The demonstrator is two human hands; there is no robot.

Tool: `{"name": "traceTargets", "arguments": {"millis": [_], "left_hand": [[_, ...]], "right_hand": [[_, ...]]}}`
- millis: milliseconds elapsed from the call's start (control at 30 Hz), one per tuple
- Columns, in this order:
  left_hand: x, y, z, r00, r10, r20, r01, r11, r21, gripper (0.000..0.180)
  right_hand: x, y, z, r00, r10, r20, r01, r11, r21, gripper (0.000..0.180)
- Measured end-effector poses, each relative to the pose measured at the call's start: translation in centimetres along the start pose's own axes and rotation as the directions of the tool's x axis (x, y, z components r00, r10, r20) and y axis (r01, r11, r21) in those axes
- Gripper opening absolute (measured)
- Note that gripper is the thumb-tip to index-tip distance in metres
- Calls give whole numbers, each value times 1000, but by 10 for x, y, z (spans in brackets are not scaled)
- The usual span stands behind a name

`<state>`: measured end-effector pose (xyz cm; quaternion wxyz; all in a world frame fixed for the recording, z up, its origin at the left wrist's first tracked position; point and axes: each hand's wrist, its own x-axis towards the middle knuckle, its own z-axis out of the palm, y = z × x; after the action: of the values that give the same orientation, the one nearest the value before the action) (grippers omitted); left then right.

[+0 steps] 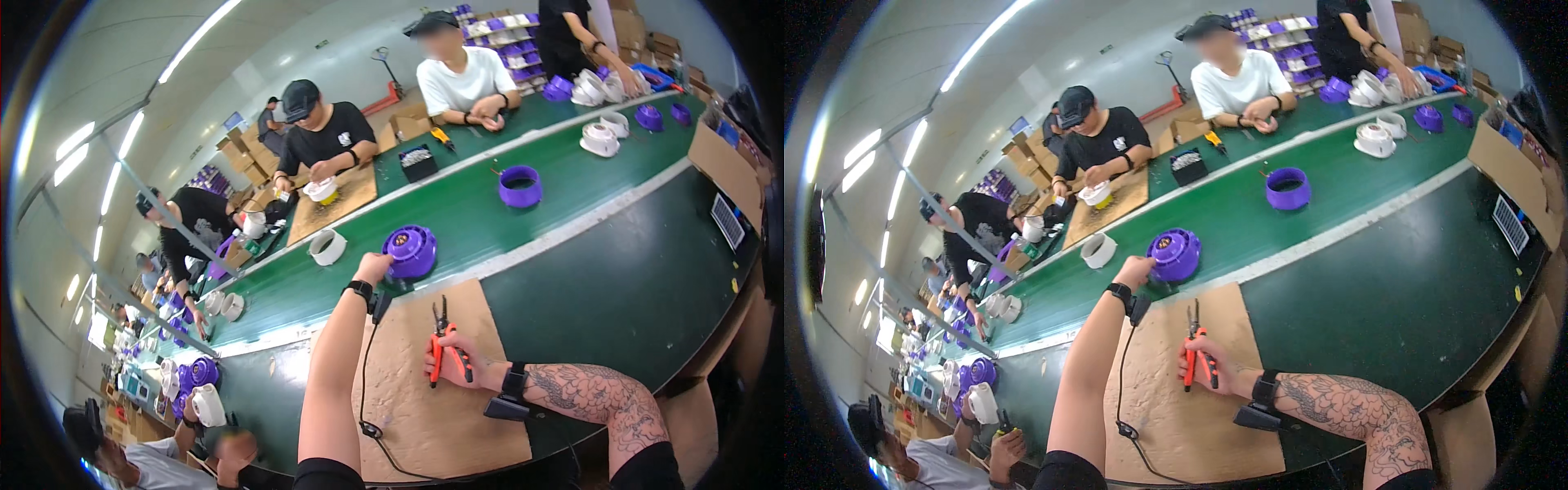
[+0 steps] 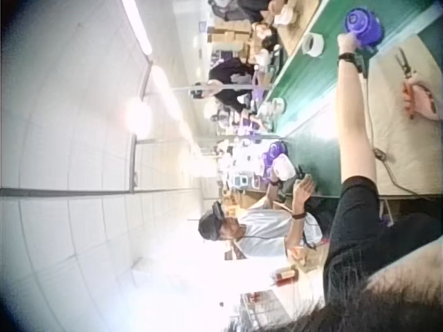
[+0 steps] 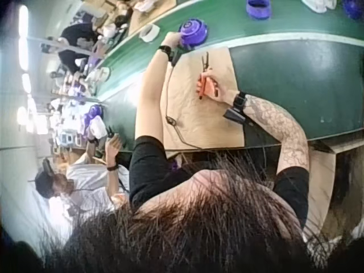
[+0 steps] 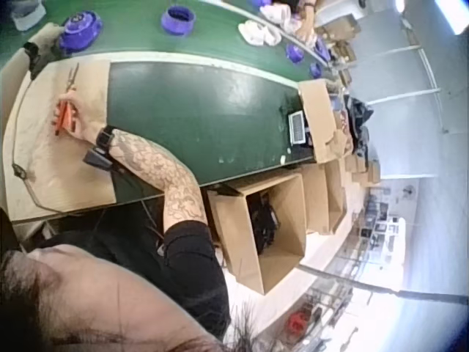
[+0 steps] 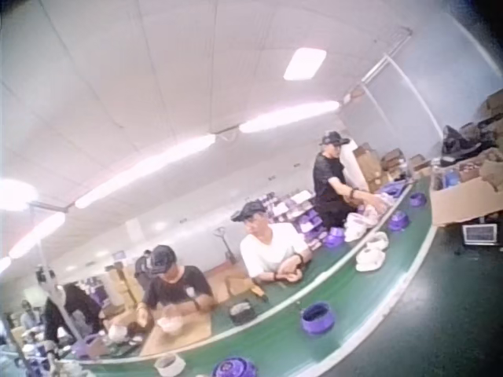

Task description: The person uses pliers to manipulate wires and components inside white and purple plastic housings on a green assembly table. They repeatedly pick up housings, adjust internal parts with the tool, and place them back on the table.

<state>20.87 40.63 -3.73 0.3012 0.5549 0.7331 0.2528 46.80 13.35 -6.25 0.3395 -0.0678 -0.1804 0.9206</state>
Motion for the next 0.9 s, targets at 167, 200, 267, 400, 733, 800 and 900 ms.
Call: {"name": "traceTargets", "arguments": {"millis": [167,200,267,400,733,800,900], "left_hand": [[-75,27,3,973,193,127,-125,903,-410,50],[-84,26,-3,957,262,121,-177,865,-470,54],[-99,26,-15,929,359,84,-271,818,-508,63],[-131,23,-21,902,431,-32,-400,804,-440,77],[-234,-64,-17,982,188,-15,-97,433,-896,47],[-238,-72,-17,978,206,-9,-96,415,-905,49],[-237,-72,-18,970,240,-28,-137,452,-881,51]], "right_hand": [[-10,-6,0,1000,-17,2,17,1000,-19,28],[-8,-3,2,1000,-11,7,11,1000,-19,29],[-5,-1,4,1000,-10,11,10,1000,-22,30],[-10,-5,13,1000,-2,0,2,999,-52,32],[-9,-5,18,998,44,47,-36,987,-157,39],[-2,-6,19,996,34,86,-16,981,-194,40],[-4,-5,29,997,69,40,-57,965,-255,39]]}}
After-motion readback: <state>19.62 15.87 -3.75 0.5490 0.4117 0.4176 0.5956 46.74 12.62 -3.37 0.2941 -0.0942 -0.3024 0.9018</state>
